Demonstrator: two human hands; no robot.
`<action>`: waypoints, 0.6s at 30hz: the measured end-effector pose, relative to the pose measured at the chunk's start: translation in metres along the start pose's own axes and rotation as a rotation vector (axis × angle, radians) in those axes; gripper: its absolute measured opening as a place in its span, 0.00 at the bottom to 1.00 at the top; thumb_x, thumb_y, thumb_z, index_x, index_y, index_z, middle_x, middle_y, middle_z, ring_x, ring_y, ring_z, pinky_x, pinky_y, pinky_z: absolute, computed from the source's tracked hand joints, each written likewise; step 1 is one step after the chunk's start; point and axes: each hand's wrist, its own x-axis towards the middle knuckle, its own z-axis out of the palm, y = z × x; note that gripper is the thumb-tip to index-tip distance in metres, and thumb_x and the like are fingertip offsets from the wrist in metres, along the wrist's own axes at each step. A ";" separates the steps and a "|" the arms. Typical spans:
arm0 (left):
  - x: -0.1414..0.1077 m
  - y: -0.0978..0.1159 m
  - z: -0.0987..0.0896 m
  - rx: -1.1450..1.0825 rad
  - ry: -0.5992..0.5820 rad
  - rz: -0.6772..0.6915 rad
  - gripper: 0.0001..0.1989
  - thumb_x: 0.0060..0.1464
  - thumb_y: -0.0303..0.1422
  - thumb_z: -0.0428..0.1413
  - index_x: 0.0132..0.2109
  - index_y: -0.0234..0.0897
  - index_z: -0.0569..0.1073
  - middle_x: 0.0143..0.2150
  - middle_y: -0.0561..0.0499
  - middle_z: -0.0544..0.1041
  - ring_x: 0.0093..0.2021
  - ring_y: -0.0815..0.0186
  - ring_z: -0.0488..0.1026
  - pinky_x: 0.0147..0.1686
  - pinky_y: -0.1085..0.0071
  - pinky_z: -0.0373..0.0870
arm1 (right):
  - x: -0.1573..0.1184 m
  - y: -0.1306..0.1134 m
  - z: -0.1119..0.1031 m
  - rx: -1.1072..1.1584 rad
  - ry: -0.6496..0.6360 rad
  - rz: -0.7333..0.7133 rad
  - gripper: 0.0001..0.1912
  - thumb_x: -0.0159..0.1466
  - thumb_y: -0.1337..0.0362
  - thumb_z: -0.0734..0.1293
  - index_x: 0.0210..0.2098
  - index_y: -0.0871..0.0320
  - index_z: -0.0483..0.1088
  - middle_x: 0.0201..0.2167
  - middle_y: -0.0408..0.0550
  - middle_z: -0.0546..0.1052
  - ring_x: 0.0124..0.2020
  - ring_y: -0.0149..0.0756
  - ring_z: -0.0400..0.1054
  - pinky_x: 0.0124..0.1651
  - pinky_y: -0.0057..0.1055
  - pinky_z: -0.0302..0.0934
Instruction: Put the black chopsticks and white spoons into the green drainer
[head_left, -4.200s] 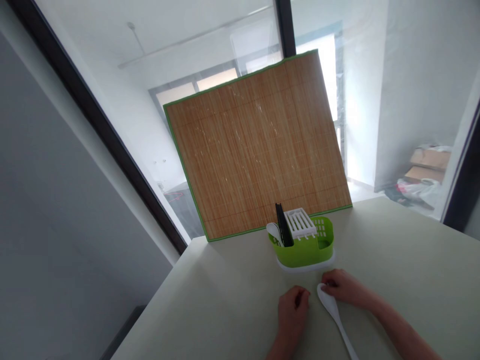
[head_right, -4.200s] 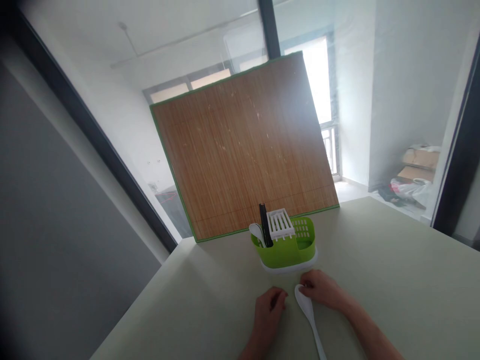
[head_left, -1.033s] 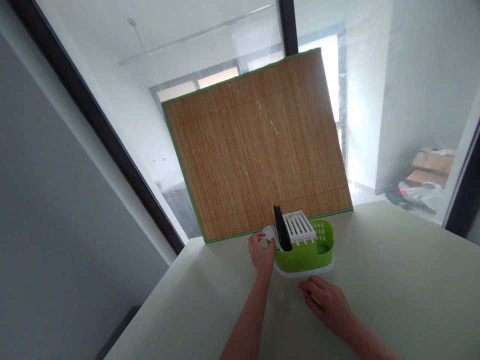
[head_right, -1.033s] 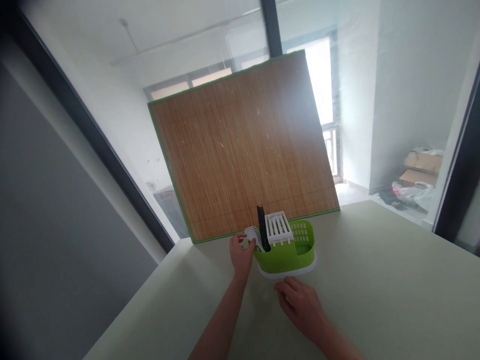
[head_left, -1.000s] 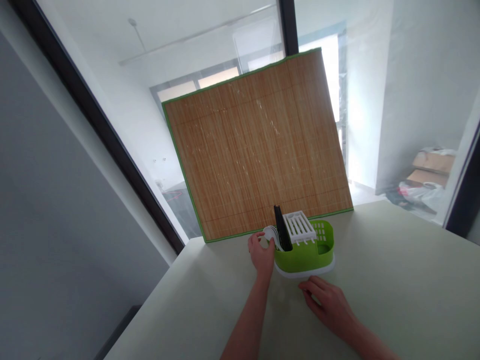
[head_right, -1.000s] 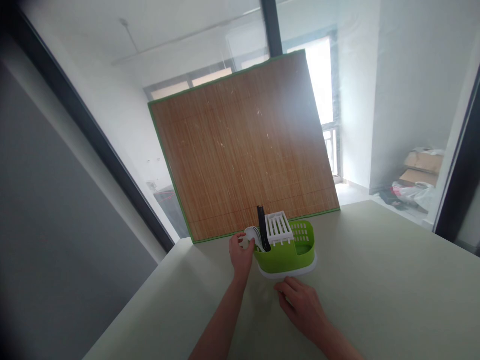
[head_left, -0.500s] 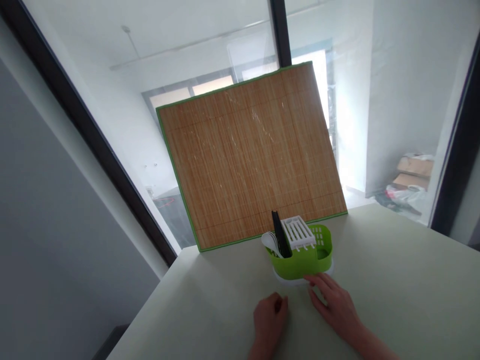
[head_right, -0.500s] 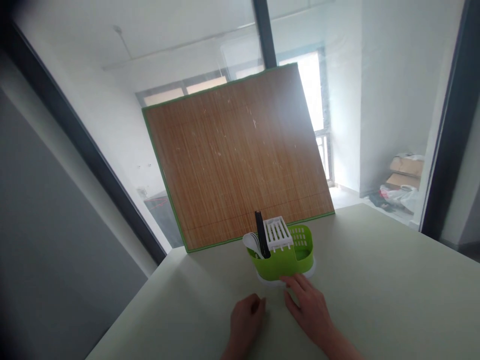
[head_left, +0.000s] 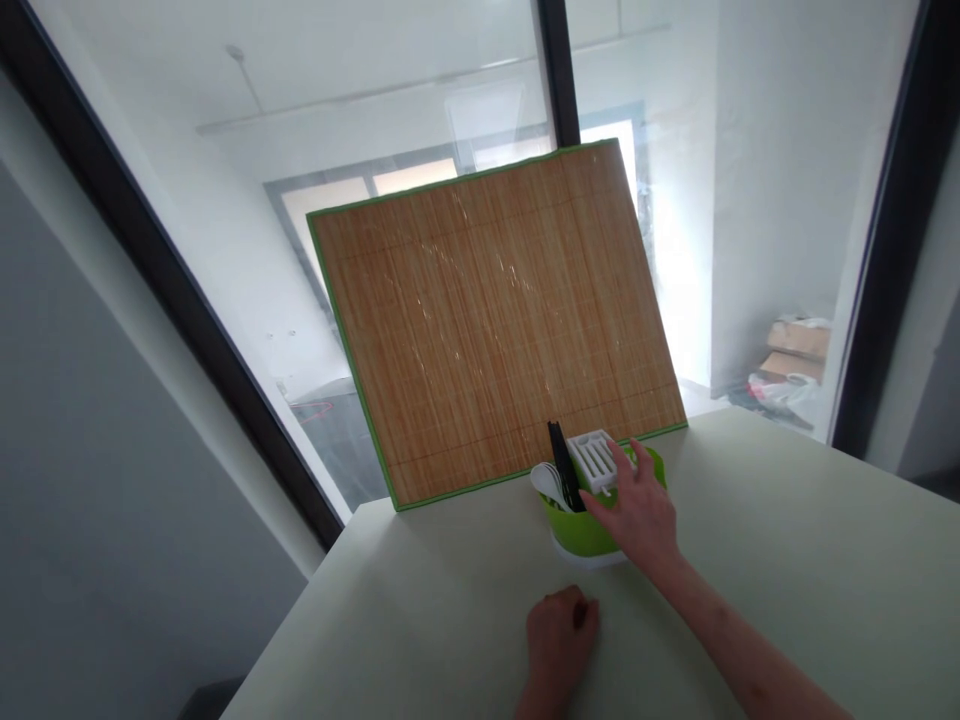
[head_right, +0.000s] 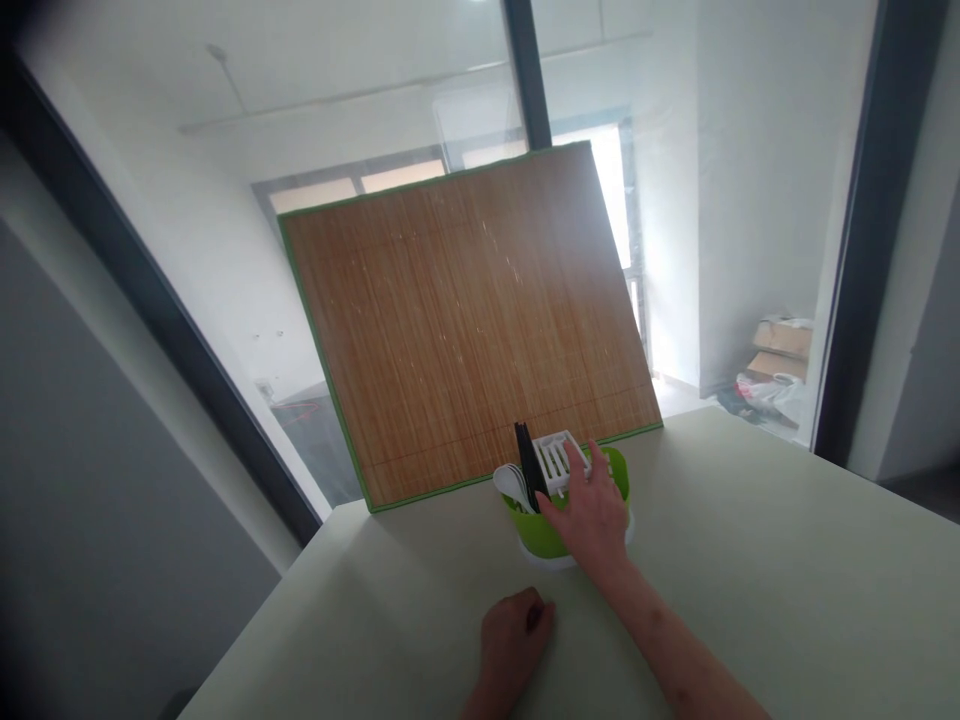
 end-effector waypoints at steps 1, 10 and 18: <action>0.000 0.000 0.000 -0.007 -0.002 0.000 0.14 0.57 0.40 0.47 0.31 0.40 0.74 0.29 0.53 0.77 0.30 0.67 0.71 0.29 0.72 0.54 | 0.001 -0.003 0.000 -0.029 -0.008 0.013 0.36 0.59 0.49 0.64 0.62 0.54 0.50 0.62 0.58 0.54 0.50 0.50 0.64 0.44 0.42 0.64; 0.003 -0.003 0.001 -0.018 0.022 0.013 0.14 0.56 0.39 0.47 0.31 0.40 0.74 0.28 0.53 0.77 0.29 0.67 0.70 0.29 0.72 0.54 | -0.005 -0.003 0.000 -0.164 -0.105 0.062 0.33 0.58 0.50 0.65 0.60 0.50 0.54 0.56 0.52 0.64 0.38 0.42 0.70 0.28 0.32 0.61; 0.003 -0.005 0.002 -0.024 0.016 0.009 0.15 0.57 0.40 0.46 0.31 0.39 0.73 0.28 0.53 0.76 0.29 0.67 0.70 0.29 0.72 0.54 | 0.028 0.032 -0.006 -0.169 -0.173 0.089 0.30 0.56 0.47 0.63 0.57 0.47 0.59 0.49 0.48 0.68 0.34 0.39 0.71 0.26 0.30 0.55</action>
